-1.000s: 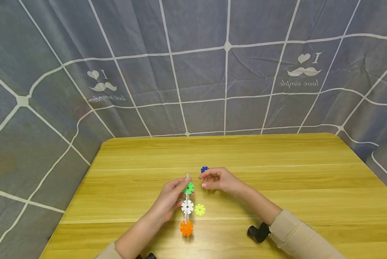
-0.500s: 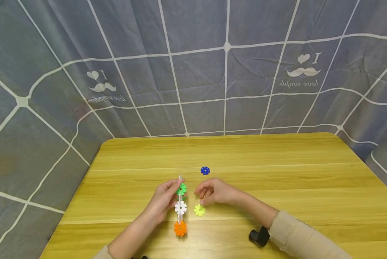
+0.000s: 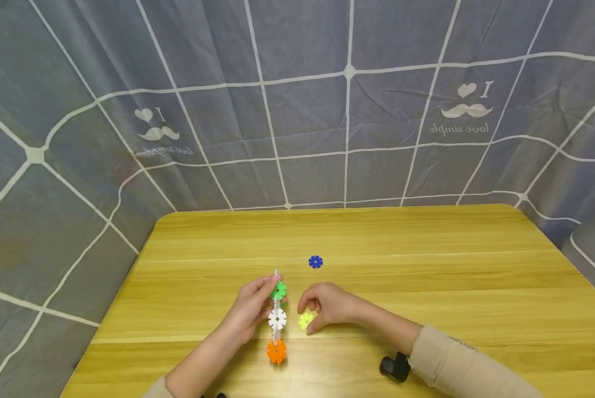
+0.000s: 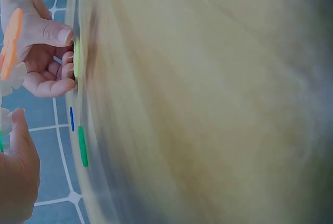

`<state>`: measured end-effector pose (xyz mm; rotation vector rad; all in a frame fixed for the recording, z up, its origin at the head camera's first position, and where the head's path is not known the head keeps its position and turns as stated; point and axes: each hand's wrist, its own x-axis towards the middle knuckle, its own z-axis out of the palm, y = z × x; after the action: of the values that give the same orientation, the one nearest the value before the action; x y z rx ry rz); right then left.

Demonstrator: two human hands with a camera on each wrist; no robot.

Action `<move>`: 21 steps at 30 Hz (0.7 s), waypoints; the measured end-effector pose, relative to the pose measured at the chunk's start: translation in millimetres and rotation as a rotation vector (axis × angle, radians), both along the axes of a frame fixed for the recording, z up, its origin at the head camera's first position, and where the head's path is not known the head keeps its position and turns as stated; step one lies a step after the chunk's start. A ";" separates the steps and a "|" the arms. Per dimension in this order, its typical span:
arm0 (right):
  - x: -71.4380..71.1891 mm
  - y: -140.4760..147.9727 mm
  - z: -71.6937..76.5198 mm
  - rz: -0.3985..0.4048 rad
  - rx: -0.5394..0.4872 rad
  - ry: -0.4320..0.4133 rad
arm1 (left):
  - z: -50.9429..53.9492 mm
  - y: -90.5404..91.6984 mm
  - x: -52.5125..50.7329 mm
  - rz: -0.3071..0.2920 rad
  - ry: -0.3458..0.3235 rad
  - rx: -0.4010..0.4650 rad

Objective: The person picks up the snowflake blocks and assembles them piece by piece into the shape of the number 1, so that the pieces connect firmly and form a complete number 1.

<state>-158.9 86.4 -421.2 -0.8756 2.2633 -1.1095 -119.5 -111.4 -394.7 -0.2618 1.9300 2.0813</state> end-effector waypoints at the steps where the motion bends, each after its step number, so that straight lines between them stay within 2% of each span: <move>1: 0.3 -0.6 0.0 0.005 0.012 0.020 | -0.1 0.2 -0.3 -0.001 -0.001 0.001; 5: 1.2 -1.9 0.3 0.020 0.057 0.085 | -0.9 0.6 -0.5 -0.002 -0.006 0.006; 9: 1.2 -1.7 1.4 0.030 0.066 0.095 | -1.8 1.0 0.6 -0.004 -0.007 0.012; 14: -0.5 0.6 1.8 0.015 0.012 0.018 | -3.3 1.9 1.3 -0.013 -0.010 0.013; 21: -8.9 9.5 -1.0 -0.067 -0.075 -0.107 | -2.9 5.3 2.2 -0.030 -0.010 0.014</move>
<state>-167.8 95.9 -422.3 -0.7557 2.1900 -1.2481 -117.3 -106.1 -397.6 -0.2380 1.9010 2.0699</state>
